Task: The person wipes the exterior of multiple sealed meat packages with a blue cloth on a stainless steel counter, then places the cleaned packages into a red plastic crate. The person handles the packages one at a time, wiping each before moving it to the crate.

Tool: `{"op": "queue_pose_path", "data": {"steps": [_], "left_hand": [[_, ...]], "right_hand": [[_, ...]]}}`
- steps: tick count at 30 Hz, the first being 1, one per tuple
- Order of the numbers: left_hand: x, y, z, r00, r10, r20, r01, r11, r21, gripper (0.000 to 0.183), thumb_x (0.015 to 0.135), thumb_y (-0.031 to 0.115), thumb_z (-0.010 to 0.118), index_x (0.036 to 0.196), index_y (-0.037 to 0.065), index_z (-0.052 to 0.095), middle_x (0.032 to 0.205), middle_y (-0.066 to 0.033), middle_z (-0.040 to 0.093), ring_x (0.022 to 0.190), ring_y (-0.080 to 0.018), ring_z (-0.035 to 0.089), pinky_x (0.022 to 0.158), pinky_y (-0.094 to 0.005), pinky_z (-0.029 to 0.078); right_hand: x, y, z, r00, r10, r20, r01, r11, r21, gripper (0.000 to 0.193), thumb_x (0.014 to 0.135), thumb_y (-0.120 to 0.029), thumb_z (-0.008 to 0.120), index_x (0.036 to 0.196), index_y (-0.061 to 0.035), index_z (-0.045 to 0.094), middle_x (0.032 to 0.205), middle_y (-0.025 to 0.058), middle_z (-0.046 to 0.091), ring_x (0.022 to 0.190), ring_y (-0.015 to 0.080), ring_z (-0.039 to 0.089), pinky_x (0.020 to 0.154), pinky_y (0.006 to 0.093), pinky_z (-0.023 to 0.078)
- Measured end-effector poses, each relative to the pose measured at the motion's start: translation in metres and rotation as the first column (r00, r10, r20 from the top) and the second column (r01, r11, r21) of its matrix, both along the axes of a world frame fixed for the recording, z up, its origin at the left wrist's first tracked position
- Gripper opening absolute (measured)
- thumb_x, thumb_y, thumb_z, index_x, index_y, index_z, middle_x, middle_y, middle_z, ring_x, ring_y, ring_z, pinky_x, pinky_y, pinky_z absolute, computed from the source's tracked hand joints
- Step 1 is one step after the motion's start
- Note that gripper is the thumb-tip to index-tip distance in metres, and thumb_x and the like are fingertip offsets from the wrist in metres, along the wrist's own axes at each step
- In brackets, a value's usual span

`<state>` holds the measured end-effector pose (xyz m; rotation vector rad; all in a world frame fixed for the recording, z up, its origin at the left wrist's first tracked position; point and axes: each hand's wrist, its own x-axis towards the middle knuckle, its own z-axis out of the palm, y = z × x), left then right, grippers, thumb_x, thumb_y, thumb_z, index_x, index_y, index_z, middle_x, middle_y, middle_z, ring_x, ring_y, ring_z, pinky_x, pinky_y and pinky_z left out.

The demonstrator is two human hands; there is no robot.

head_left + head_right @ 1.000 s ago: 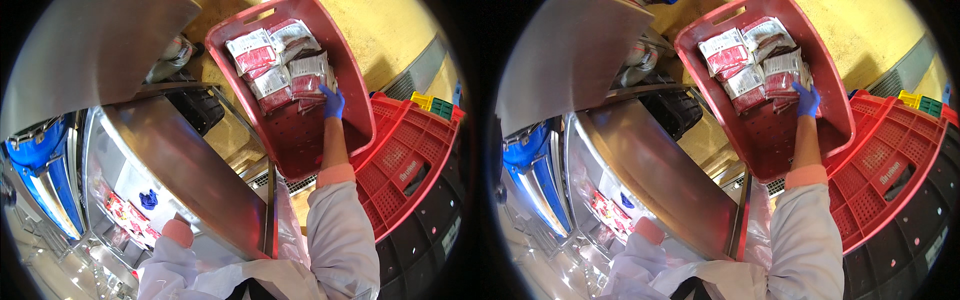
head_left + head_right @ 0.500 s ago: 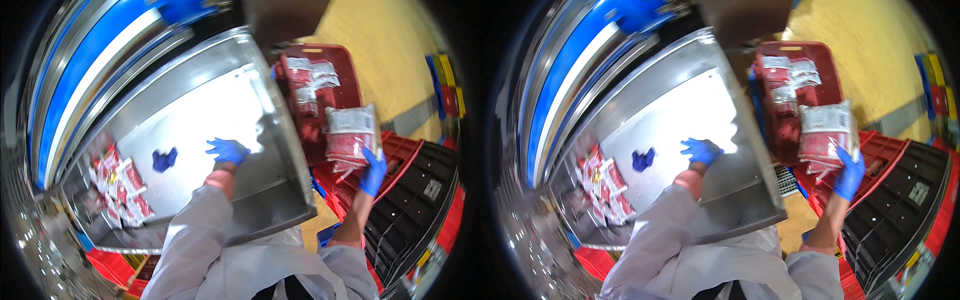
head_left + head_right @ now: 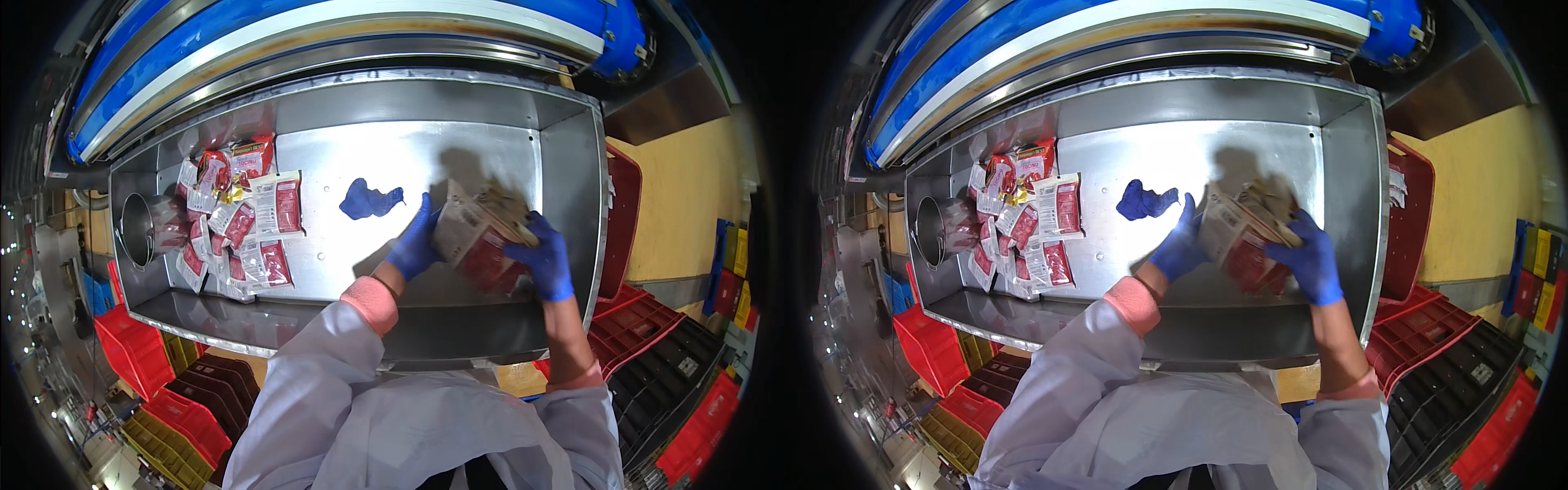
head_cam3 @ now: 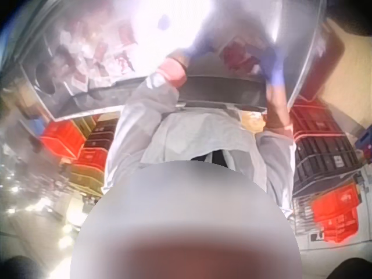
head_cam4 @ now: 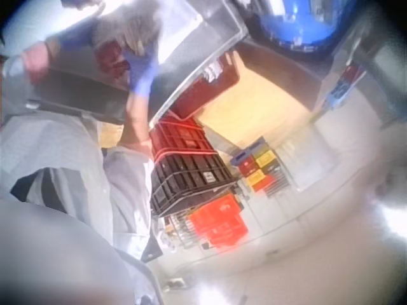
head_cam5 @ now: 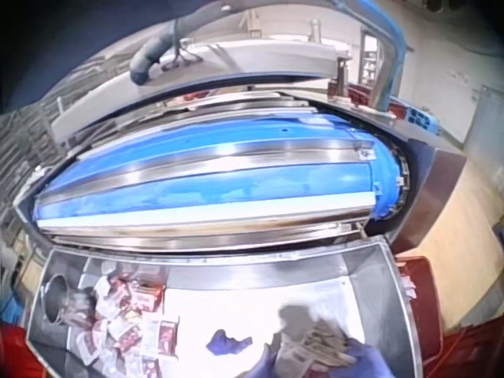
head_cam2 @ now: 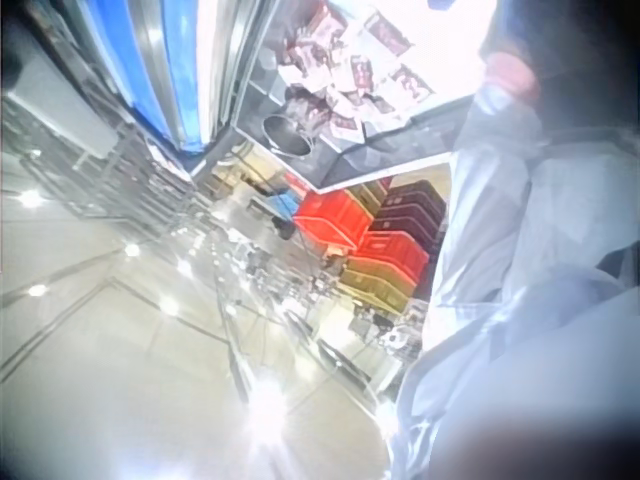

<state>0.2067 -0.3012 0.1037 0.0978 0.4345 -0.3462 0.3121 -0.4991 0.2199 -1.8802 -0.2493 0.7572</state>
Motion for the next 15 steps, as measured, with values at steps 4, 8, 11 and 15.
{"op": "queue_pose_path", "data": {"steps": [4, 8, 11, 15], "left_hand": [[-0.019, 0.035, -0.021, 0.963, 0.114, -0.243, -0.064, 0.977, 0.204, 0.049, 0.098, 0.041, 0.045, 0.138, 0.013, 0.042, 0.131, -0.0055, 0.053, 0.117, -0.0224, 0.053, 0.102, -0.0416, 0.041], [-0.001, 0.07, -0.026, 0.999, -0.026, -0.038, 0.04, 0.898, 0.438, 0.057, 0.093, 0.036, 0.056, 0.142, 0.012, 0.036, 0.134, -0.0082, 0.05, 0.117, -0.0242, 0.052, 0.098, -0.0413, 0.043], [0.061, 0.046, -0.038, 0.958, -0.15, -0.245, 0.276, 0.236, 0.932, 0.071, 0.091, 0.031, 0.059, 0.147, 0.009, 0.022, 0.146, -0.0167, 0.034, 0.129, -0.0318, 0.041, 0.102, -0.0401, 0.039], [0.09, 0.005, -0.077, 0.94, -0.31, -0.143, 0.046, -0.298, 0.953, 0.081, 0.089, 0.026, 0.061, 0.149, 0.008, 0.011, 0.151, -0.0279, 0.011, 0.138, -0.0413, 0.023, 0.108, -0.0391, 0.031]], "right_hand": [[0.003, 0.028, -0.074, 0.976, -0.036, -0.213, 0.062, 0.991, 0.118, 0.039, 0.068, -0.006, 0.075, 0.105, 0.0024, 0.065, 0.103, 0.0065, 0.059, 0.094, 0.0161, 0.055, 0.081, 0.0289, 0.044], [0.036, 0.073, -0.101, 0.92, -0.219, -0.326, 0.261, 0.961, 0.091, 0.051, 0.071, -0.006, 0.071, 0.12, -0.0014, 0.056, 0.098, 0.0021, 0.063, 0.09, 0.015, 0.058, 0.074, 0.027, 0.044], [0.092, 0.055, -0.122, 0.831, -0.523, -0.191, 0.541, 0.84, 0.054, 0.05, 0.075, -0.016, 0.074, 0.121, -0.0081, 0.054, 0.108, 0.0075, 0.059, 0.098, 0.0192, 0.056, 0.088, 0.0326, 0.044], [0.118, 0.008, -0.091, 0.844, -0.491, 0.214, 0.494, 0.868, 0.044, 0.056, 0.078, -0.026, 0.076, 0.125, -0.0074, 0.053, 0.117, 0.0107, 0.054, 0.107, 0.0197, 0.05, 0.092, 0.0314, 0.041]]}}
